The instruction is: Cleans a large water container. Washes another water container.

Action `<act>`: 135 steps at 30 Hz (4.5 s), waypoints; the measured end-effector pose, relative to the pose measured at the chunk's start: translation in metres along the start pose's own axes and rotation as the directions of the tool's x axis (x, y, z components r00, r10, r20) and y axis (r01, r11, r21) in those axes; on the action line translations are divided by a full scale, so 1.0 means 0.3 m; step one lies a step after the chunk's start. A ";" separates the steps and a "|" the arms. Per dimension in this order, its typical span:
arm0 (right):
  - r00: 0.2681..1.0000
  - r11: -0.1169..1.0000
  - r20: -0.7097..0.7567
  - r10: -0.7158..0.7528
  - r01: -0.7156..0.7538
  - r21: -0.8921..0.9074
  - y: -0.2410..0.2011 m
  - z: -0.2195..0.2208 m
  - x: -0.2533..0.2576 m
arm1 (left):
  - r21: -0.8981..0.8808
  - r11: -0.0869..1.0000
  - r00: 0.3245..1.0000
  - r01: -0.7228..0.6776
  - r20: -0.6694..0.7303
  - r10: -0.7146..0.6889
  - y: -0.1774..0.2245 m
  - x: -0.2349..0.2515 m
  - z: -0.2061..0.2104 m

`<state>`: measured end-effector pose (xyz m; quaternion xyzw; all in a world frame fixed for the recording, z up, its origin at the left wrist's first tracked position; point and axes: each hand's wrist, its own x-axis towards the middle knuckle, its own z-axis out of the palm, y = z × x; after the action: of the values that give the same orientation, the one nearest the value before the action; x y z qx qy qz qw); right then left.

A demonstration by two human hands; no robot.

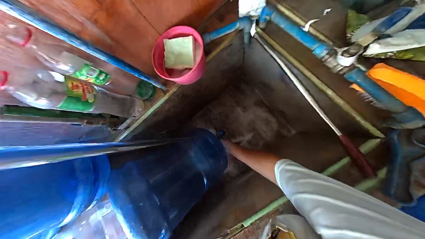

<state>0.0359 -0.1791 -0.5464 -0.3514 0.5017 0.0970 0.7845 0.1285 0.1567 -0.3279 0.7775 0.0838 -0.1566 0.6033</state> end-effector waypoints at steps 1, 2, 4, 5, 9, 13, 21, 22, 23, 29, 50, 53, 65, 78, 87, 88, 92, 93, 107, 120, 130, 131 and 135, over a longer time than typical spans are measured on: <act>0.998 0.992 0.011 -0.064 0.064 -0.106 0.016 -0.017 0.039 | -0.022 0.999 0.999 0.035 -0.029 -0.036 -0.039 0.034 0.006; 0.996 0.981 -0.001 -0.094 0.092 -0.168 0.036 -0.028 0.091 | -0.032 0.998 0.998 0.060 -0.033 -0.061 -0.096 0.087 -0.018; 0.995 0.984 -0.054 -0.087 0.078 -0.160 0.046 -0.041 0.142 | 0.014 0.995 0.996 0.094 -0.003 -0.094 -0.200 0.201 -0.086; 0.994 0.992 -0.062 -0.088 0.082 -0.099 0.044 -0.047 0.136 | 0.012 0.995 0.995 0.099 -0.003 -0.099 -0.212 0.222 -0.073; 0.998 0.977 -0.018 -0.059 0.062 0.202 0.059 -0.075 0.099 | -0.094 0.994 0.994 0.062 0.096 -0.053 -0.155 0.217 0.034; 0.996 0.954 0.027 -0.088 0.076 0.290 0.024 -0.087 0.042 | -0.107 0.994 0.998 0.006 0.070 0.002 -0.128 0.175 0.057; 0.995 0.901 0.091 -0.033 -0.009 0.434 0.060 -0.089 0.142 | -0.137 0.990 0.986 -0.024 0.162 0.046 -0.199 0.201 0.071; 0.996 0.898 0.086 -0.017 -0.023 0.439 0.057 -0.098 0.114 | -0.111 0.994 0.988 -0.020 0.149 0.036 -0.205 0.207 0.093; 0.996 0.905 0.082 0.016 -0.049 0.422 0.049 -0.112 0.097 | -0.057 0.998 0.991 -0.013 0.132 0.020 -0.205 0.210 0.117; 0.990 0.962 -0.075 0.122 -0.136 -0.235 -0.105 -0.218 0.003 | 0.071 0.997 0.999 -0.035 0.004 0.035 -0.087 0.172 0.289; 0.455 0.567 -0.577 -0.678 -0.176 -0.805 -0.751 -0.843 -0.921 | -0.031 0.997 0.997 -0.071 0.029 0.072 0.115 -0.106 0.651; 0.504 0.515 -0.467 -0.727 -0.051 -0.856 -0.755 -0.821 -0.899 | -0.015 0.998 0.998 -0.055 0.003 0.055 0.123 -0.121 0.692; 0.837 0.076 -0.212 -0.505 -0.202 -0.977 -0.530 -1.048 -1.197 | 0.152 0.977 0.989 -0.147 0.034 0.143 0.159 -0.132 0.768; 0.565 0.242 -0.144 -0.813 0.103 -0.965 -0.552 -0.506 -1.192 | -0.015 1.000 0.998 0.005 0.065 -0.004 0.100 -0.253 0.824; 0.643 -0.182 0.304 -0.703 0.250 -0.951 -0.464 0.359 -0.820 | 0.083 0.996 0.989 0.020 0.144 -0.032 0.126 -0.236 0.793; 0.664 -0.222 0.337 -0.668 0.254 -0.941 -0.458 0.354 -0.830 | 0.071 0.997 0.984 0.005 0.178 -0.017 0.111 -0.214 0.761; 0.600 -0.032 0.029 -0.800 0.006 -0.999 -0.626 0.208 -0.791 | 0.020 0.999 0.960 -0.043 0.276 0.036 0.072 -0.164 0.685; 0.577 0.005 -0.028 -0.816 -0.042 -0.999 -0.629 0.221 -0.792 | 0.038 0.998 0.954 -0.046 0.297 0.032 0.085 -0.169 0.692; 0.657 -0.144 0.225 -0.719 0.176 -0.974 -0.433 0.346 -0.854 | 0.174 0.945 0.774 -0.277 0.624 0.112 0.148 -0.005 0.605; 0.575 0.013 0.033 -0.817 0.075 -0.997 -0.602 0.220 -0.782 | 0.222 0.970 0.886 -0.100 0.464 -0.015 0.134 -0.126 0.648; 0.582 -0.016 0.082 -0.809 0.117 -0.993 -0.581 0.216 -0.776 | 0.267 0.963 0.916 -0.048 0.395 -0.064 0.155 -0.203 0.724; 0.618 -0.083 0.171 -0.768 0.168 -0.982 -0.547 0.250 -0.798 | 0.273 0.961 0.913 -0.053 0.403 -0.064 0.172 -0.202 0.738; 0.653 -0.160 0.308 -0.692 0.278 -0.947 -0.576 0.225 -0.790 | 0.238 0.960 0.897 -0.148 0.442 0.028 0.146 -0.139 0.696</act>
<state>0.0585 -0.2145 -0.2485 -0.9448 0.2398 0.0324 0.2209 0.0738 -0.0536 -0.3202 0.7997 -0.1099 -0.3079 0.5036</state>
